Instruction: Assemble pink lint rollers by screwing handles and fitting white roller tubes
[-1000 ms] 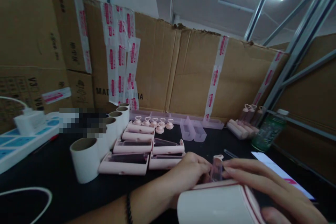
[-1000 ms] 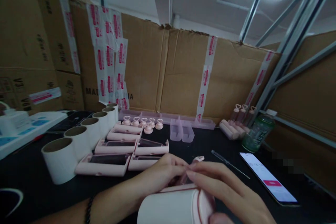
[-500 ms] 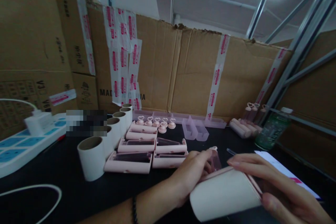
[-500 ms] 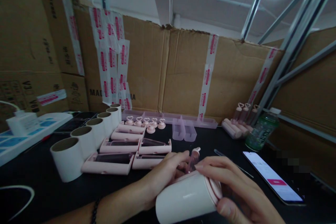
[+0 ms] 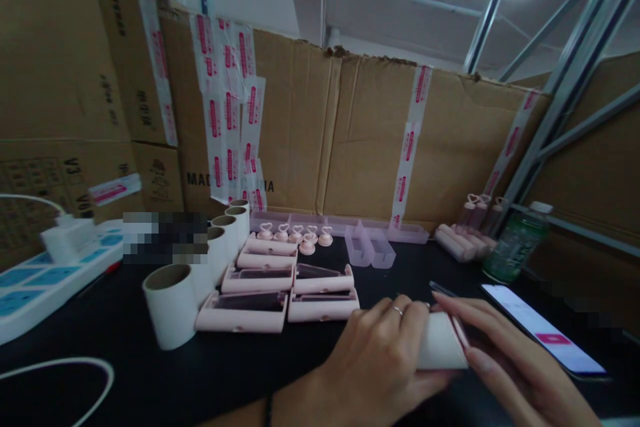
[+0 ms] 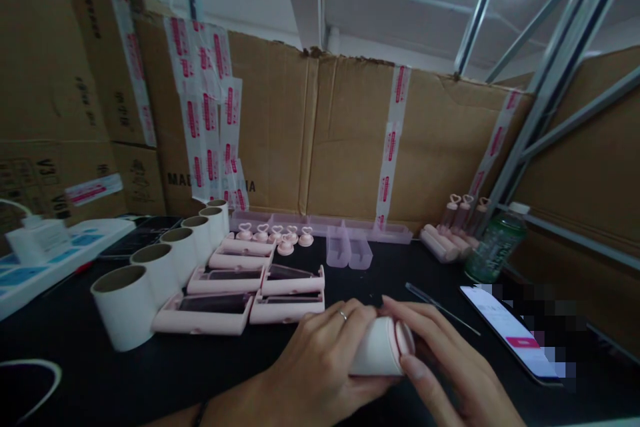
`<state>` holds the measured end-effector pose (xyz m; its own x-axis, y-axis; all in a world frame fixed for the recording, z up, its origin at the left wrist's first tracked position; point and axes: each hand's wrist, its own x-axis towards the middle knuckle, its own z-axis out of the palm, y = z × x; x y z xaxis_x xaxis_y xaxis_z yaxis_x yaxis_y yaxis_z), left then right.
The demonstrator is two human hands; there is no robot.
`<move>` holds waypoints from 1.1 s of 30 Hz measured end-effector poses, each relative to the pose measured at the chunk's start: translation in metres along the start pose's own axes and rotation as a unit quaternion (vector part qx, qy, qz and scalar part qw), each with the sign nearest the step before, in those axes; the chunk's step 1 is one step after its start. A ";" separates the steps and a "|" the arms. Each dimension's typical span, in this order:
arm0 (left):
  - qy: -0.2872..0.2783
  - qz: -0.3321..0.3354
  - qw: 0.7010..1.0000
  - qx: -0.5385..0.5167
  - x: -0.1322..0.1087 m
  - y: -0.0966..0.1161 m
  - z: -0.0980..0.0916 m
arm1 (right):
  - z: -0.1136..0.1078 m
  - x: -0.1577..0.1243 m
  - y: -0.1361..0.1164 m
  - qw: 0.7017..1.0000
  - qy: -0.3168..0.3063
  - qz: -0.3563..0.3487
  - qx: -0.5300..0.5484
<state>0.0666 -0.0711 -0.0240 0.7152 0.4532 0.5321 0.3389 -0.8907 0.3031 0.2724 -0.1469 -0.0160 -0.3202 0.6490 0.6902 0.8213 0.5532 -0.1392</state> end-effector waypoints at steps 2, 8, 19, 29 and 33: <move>0.010 0.007 1.000 0.026 -0.001 0.000 0.001 | 0.000 0.000 -0.002 0.998 0.003 -0.027 -0.052; 0.079 0.029 0.993 0.080 -0.002 0.001 0.002 | 0.007 0.006 -0.009 0.990 0.041 -0.049 -0.125; 0.178 0.020 0.982 0.063 -0.007 -0.001 0.005 | 0.018 0.007 -0.029 0.991 0.058 0.108 -0.054; 0.231 0.050 0.967 0.097 -0.002 -0.007 0.007 | 0.019 0.014 -0.039 0.987 0.057 0.152 0.000; 0.255 0.070 0.957 0.118 0.001 -0.006 0.004 | 0.019 0.017 -0.044 0.981 0.064 0.183 0.008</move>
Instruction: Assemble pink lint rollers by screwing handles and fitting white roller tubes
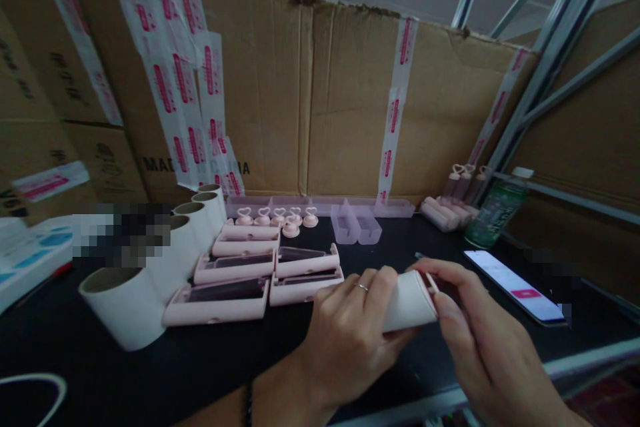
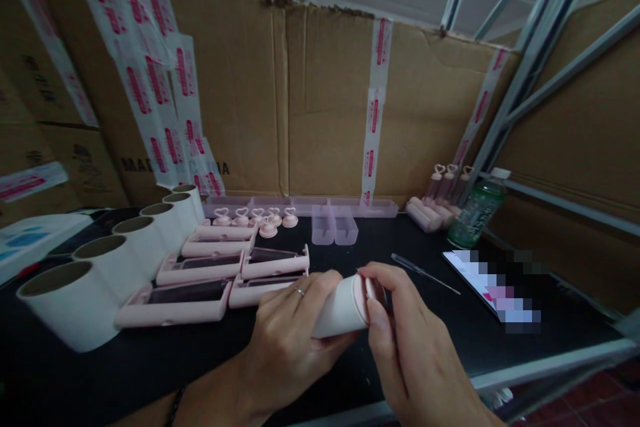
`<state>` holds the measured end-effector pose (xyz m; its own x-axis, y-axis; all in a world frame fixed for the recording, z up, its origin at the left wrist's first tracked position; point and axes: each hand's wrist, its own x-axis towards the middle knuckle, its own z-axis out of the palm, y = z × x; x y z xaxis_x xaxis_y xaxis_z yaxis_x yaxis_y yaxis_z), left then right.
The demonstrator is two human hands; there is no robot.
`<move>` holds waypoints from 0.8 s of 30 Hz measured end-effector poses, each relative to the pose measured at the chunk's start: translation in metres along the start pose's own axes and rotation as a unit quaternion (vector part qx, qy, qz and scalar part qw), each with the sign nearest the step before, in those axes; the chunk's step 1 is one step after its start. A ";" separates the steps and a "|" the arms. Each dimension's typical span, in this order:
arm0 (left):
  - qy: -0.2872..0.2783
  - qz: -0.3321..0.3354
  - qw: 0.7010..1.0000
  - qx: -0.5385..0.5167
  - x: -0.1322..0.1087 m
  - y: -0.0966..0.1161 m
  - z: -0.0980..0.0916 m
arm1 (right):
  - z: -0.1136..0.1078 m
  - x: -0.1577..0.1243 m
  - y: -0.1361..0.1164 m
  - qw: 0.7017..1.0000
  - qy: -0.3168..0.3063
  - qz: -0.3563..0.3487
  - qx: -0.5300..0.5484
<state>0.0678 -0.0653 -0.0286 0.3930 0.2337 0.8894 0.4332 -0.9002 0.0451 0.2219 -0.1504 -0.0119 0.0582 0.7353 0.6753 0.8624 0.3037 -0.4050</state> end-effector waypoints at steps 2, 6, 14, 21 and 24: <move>0.005 0.011 1.000 0.007 0.002 -0.001 -0.001 | -0.001 0.002 0.001 1.000 0.009 0.012 0.000; 0.015 0.014 1.000 -0.012 0.004 -0.004 -0.002 | -0.004 0.006 0.006 1.000 0.008 -0.021 0.010; 0.000 -0.158 0.972 -0.174 0.005 -0.004 0.003 | 0.004 0.021 0.012 0.993 0.006 -0.072 0.093; 0.008 -0.183 0.962 -0.204 0.006 -0.008 0.003 | 0.019 0.033 0.009 0.994 0.045 -0.073 0.066; 0.015 -0.210 0.956 -0.204 0.004 -0.006 0.002 | 0.027 0.034 0.005 0.992 0.076 -0.064 0.074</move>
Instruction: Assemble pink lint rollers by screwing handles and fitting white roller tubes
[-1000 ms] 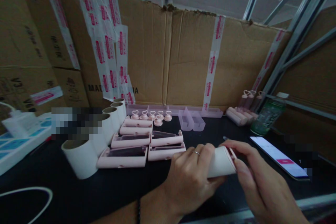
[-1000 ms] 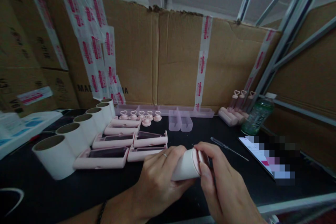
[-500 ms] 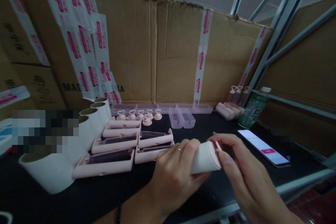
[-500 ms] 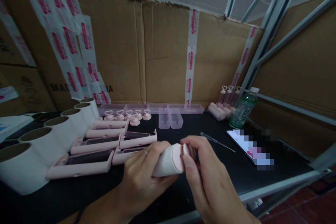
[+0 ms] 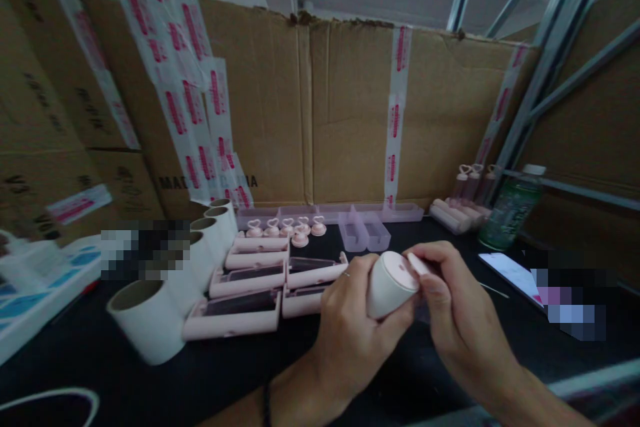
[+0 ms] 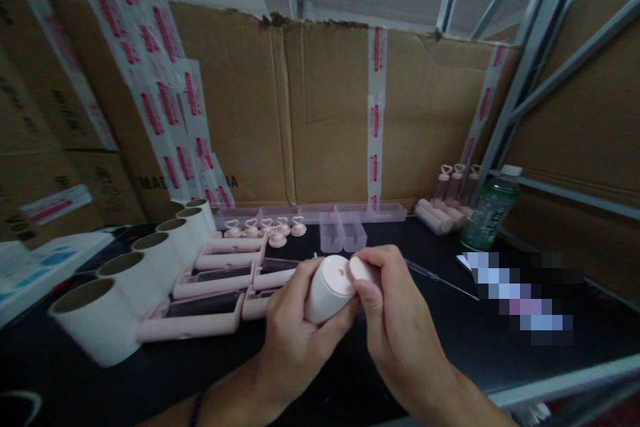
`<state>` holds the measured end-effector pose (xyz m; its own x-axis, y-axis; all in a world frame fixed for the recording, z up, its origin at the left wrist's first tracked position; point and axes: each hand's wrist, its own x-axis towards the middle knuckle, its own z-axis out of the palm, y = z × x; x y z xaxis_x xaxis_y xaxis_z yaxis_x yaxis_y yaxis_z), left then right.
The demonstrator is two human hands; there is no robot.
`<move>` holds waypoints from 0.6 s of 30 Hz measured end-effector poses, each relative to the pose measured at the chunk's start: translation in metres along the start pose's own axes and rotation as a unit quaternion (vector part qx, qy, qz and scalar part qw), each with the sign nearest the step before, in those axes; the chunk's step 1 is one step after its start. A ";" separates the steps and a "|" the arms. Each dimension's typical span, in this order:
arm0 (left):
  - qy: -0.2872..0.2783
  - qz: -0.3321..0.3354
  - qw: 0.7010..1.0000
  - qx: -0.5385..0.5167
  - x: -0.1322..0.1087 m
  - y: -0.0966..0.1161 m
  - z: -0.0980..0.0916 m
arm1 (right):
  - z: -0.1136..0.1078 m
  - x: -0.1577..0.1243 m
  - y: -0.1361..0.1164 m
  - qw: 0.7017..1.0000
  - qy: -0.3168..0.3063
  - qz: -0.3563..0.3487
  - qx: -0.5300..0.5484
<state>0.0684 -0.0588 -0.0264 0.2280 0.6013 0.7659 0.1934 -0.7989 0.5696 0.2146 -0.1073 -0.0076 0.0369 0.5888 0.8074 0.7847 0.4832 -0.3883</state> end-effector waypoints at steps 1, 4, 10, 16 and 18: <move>0.003 -0.011 1.000 -0.003 -0.001 0.001 0.000 | 0.003 0.000 -0.001 1.000 0.012 0.003 -0.005; 0.006 -0.027 0.999 -0.019 -0.003 0.003 -0.002 | 0.011 -0.003 -0.002 0.997 0.043 0.014 -0.054; 0.063 -0.008 0.995 -0.078 -0.004 0.005 -0.011 | 0.014 -0.010 0.019 0.985 0.027 0.154 -0.068; 0.032 -0.093 0.974 -0.206 0.007 0.005 -0.014 | 0.011 0.007 0.065 0.990 -0.050 0.122 -0.041; 0.027 -0.124 0.969 -0.211 0.014 0.004 -0.017 | 0.015 0.016 0.089 0.989 -0.094 0.111 -0.020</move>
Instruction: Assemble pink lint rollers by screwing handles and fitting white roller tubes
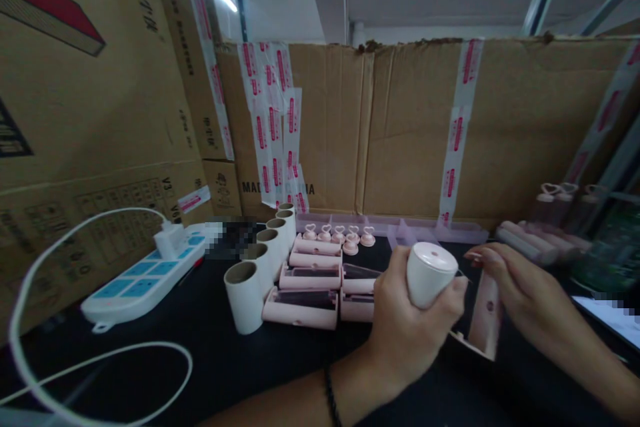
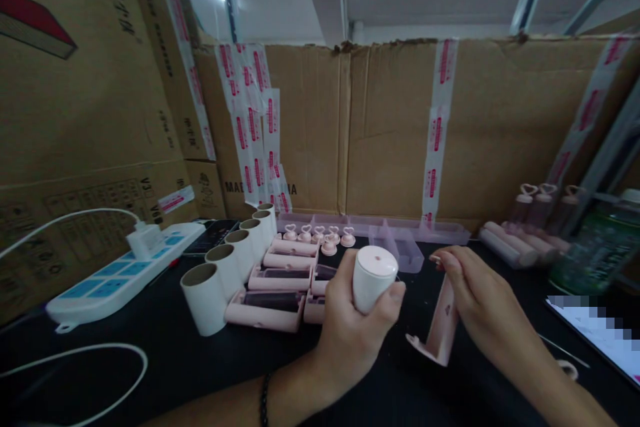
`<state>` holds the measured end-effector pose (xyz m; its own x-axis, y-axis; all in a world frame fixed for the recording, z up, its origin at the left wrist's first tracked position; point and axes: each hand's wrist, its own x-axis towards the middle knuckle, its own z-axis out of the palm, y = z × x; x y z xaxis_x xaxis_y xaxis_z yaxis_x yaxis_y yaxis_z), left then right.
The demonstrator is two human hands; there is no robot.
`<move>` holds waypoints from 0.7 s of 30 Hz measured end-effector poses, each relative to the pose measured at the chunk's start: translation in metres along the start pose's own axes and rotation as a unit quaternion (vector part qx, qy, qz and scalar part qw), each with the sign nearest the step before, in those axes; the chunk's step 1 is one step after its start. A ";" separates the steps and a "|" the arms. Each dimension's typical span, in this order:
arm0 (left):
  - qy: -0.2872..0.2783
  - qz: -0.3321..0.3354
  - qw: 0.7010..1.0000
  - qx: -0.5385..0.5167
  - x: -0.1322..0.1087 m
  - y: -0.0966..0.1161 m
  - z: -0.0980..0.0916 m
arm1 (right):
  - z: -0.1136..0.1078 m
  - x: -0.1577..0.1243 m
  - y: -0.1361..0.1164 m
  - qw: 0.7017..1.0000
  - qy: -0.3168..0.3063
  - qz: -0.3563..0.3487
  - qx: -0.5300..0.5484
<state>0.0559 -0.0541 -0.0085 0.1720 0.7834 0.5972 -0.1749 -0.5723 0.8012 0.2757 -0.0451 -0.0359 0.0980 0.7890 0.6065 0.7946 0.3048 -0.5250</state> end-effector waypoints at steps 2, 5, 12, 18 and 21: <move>-0.011 -0.020 1.000 0.007 0.006 0.002 -0.004 | 0.004 0.011 0.020 0.998 -0.054 -0.016 0.022; -0.038 -0.039 0.999 0.004 0.010 0.003 -0.008 | 0.012 0.017 0.038 0.989 -0.135 -0.040 0.051; -0.118 -0.060 0.991 0.020 0.008 0.002 -0.009 | 0.023 0.012 0.030 0.973 -0.210 -0.075 0.067; -0.170 -0.064 0.978 0.101 0.011 0.006 -0.014 | 0.002 0.009 0.012 0.990 -0.121 -0.072 0.020; -0.218 -0.064 0.965 0.134 0.015 0.010 -0.018 | -0.025 0.001 -0.010 0.992 -0.058 -0.110 0.024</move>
<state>0.0389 -0.0437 0.0074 0.5773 0.7090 0.4051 0.1216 -0.5652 0.8159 0.2829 -0.0609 -0.0149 -0.1466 0.7549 0.6392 0.7593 0.5001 -0.4164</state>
